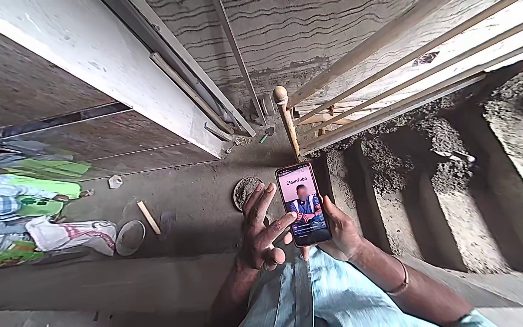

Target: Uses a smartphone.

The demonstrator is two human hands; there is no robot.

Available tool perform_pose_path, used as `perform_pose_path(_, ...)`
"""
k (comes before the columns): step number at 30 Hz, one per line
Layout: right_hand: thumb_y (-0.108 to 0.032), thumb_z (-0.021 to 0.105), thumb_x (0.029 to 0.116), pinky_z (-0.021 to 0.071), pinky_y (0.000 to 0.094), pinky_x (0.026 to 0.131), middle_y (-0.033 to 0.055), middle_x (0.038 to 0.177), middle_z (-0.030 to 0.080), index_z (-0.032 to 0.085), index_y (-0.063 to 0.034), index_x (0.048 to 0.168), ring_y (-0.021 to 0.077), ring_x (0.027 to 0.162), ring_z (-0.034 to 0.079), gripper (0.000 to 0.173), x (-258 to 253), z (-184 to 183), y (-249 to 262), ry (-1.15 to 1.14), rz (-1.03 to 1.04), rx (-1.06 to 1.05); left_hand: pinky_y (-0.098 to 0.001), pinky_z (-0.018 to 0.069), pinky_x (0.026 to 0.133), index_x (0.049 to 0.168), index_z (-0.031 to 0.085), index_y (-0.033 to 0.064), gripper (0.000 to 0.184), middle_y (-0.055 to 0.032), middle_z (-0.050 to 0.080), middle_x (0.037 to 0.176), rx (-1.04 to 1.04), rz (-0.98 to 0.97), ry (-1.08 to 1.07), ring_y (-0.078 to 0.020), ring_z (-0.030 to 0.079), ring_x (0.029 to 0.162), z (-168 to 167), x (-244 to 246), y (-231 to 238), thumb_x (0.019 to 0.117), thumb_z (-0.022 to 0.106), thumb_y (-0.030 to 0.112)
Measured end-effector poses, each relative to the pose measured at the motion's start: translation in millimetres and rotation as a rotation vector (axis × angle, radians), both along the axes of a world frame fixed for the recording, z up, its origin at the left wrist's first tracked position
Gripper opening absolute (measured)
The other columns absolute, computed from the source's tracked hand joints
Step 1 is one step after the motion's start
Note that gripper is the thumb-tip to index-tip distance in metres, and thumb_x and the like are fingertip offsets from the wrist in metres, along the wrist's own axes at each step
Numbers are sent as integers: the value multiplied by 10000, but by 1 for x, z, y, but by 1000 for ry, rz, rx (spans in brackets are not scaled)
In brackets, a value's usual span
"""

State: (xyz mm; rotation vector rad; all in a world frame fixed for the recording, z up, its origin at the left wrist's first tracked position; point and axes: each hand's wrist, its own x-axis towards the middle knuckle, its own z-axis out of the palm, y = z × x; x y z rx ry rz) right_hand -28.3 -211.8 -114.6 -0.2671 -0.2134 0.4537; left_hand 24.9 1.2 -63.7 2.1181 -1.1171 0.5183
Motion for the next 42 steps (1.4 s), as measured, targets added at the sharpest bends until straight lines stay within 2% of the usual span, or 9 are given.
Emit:
perform_pose_path(11, -625, 317, 1062, 632, 475, 688, 224, 1261, 650, 524, -121, 1411, 357, 993, 718, 647, 2, -1, -1, 20, -7, -3, -566, 194, 1258, 1288, 663, 340, 730, -85, 315, 1658, -1, -30, 8, -371, 184, 1556, -2, 0, -4, 976, 152, 756)
perform_pose_path(13, -627, 309, 1062, 631, 470, 689, 219, 1265, 649, 532, -119, 1403, 350, 991, 717, 652, 2, -2, -1, 25, 3, -3, -576, 194, 1258, 1298, 663, 361, 723, -64, 309, 1663, 7, -73, 32, -367, 178, 1558, -3, -2, -5, 973, 162, 768)
perform_pose_path(16, -599, 316, 1071, 630, 461, 666, 206, 1254, 654, 525, -130, 1408, 336, 979, 719, 614, 2, 0, -2, 51, -16, -16, -590, 147, 1258, 1317, 656, 396, 738, -19, 263, 1688, 78, -169, 61, -355, 122, 1572, -2, -6, -7, 960, 143, 788)
perform_pose_path(18, -574, 308, 1080, 629, 433, 720, 162, 1266, 663, 524, -158, 1418, 283, 1037, 711, 578, 2, 1, -1, 81, -48, -52, -604, 111, 1259, 1325, 652, 403, 748, -4, 217, 1707, 127, -219, 57, -356, 80, 1580, -3, -9, -10, 960, 122, 783)
perform_pose_path(21, -551, 346, 1077, 572, 440, 952, 108, 1277, 671, 545, -166, 1411, 220, 1161, 665, 547, 2, 4, 0, 123, -91, -74, -607, 75, 1259, 1311, 662, 406, 781, -4, 197, 1715, 187, -241, 35, -355, 49, 1584, -5, -11, -15, 954, 79, 785)
perform_pose_path(23, -539, 336, 1083, 521, 446, 1042, 100, 1290, 664, 531, -152, 1421, 206, 1206, 640, 550, 2, 4, 1, 113, -112, -75, -612, 57, 1256, 1330, 645, 415, 782, 4, 175, 1720, 220, -251, 24, -348, 30, 1587, -5, -11, -18, 957, 57, 773)
perform_pose_path(33, -555, 348, 1075, 507, 452, 1056, 111, 1315, 646, 507, -145, 1446, 218, 1225, 626, 575, 1, 3, -1, 108, -105, -67, -618, 46, 1252, 1348, 632, 418, 794, 13, 158, 1725, 247, -243, 27, -347, 14, 1587, -5, -13, -22, 942, 64, 795)
perform_pose_path(39, -533, 335, 1083, 522, 441, 1039, 101, 1285, 663, 530, -143, 1418, 206, 1202, 640, 550, 0, 3, 0, 106, -122, -64, -616, 48, 1248, 1338, 629, 421, 776, 17, 180, 1718, 274, -229, 31, -333, 36, 1587, -4, -14, -21, 937, 89, 809)
perform_pose_path(42, -544, 337, 1082, 520, 452, 1039, 114, 1289, 658, 533, -138, 1417, 217, 1204, 638, 562, 0, 2, -1, 103, -106, -44, -611, 58, 1255, 1319, 655, 405, 769, 14, 204, 1713, 211, -249, 47, -339, 45, 1587, -4, -14, -21, 948, 109, 798)
